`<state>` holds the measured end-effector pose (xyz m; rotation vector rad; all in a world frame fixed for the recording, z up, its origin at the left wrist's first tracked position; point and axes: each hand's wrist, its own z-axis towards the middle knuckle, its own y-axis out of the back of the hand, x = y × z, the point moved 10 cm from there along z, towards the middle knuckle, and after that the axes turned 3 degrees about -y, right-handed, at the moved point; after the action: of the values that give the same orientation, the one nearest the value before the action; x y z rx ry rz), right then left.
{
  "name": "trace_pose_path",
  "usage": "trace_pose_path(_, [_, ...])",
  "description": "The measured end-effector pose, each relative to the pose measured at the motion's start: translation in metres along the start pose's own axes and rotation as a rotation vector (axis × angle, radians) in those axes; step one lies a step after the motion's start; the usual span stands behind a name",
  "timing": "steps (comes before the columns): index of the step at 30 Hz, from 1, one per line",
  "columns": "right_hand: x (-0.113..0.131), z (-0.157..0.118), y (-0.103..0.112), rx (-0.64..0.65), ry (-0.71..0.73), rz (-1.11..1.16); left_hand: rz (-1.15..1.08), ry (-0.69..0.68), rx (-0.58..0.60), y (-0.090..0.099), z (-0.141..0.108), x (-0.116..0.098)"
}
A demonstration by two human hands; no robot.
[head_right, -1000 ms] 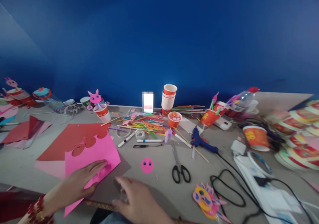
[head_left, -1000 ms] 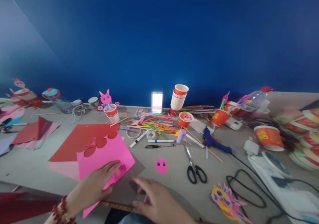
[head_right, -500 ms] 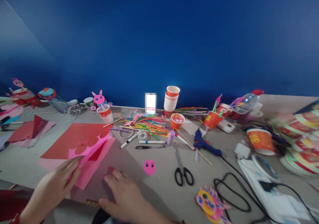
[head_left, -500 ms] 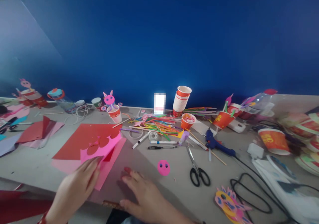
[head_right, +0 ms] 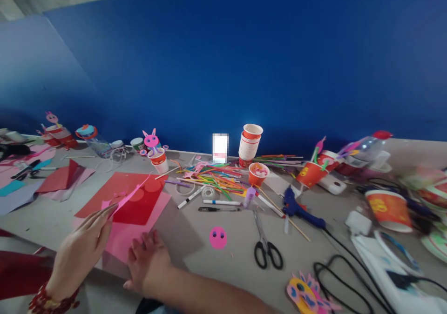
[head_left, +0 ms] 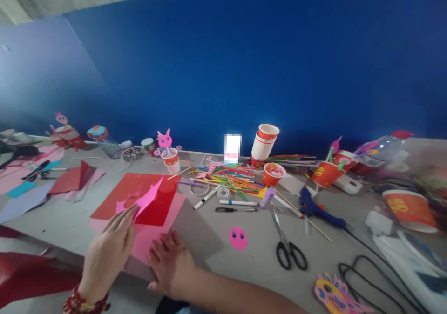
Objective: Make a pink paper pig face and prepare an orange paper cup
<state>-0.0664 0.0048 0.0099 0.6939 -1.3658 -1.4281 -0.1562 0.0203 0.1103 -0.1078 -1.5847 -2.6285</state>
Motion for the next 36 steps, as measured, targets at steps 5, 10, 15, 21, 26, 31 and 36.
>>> trace_pose_path(5, [0.012, -0.025, 0.003, -0.087, 0.047, -0.026, -0.046, 0.007, 0.110, -0.044, -0.014, 0.010])
trace_pose_path(10, [0.012, -0.026, 0.006, -0.139, -0.010, -0.015, -0.132, -0.017, 0.277, -0.091, -0.020, -0.003])
trace_pose_path(15, [0.014, -0.023, 0.011, -0.168, 0.025, -0.007, -0.174, -0.066, 0.357, -0.098, -0.022, -0.012])
trace_pose_path(21, [0.005, -0.026, 0.011, -0.199, 0.013, 0.029, -0.110, -0.176, 0.559, -0.106, -0.023, -0.012])
trace_pose_path(26, [0.005, -0.028, 0.004, -0.201, 0.015, 0.039, 0.026, -0.259, 0.761, -0.104, -0.013, -0.032])
trace_pose_path(31, [0.001, -0.029, 0.006, -0.192, 0.025, 0.060, 0.159, -0.367, 0.836, -0.106, -0.008, -0.047])
trace_pose_path(36, [-0.005, -0.035, 0.014, -0.168, 0.021, 0.133, -0.073, -0.398, 0.652, -0.097, -0.001, -0.042])
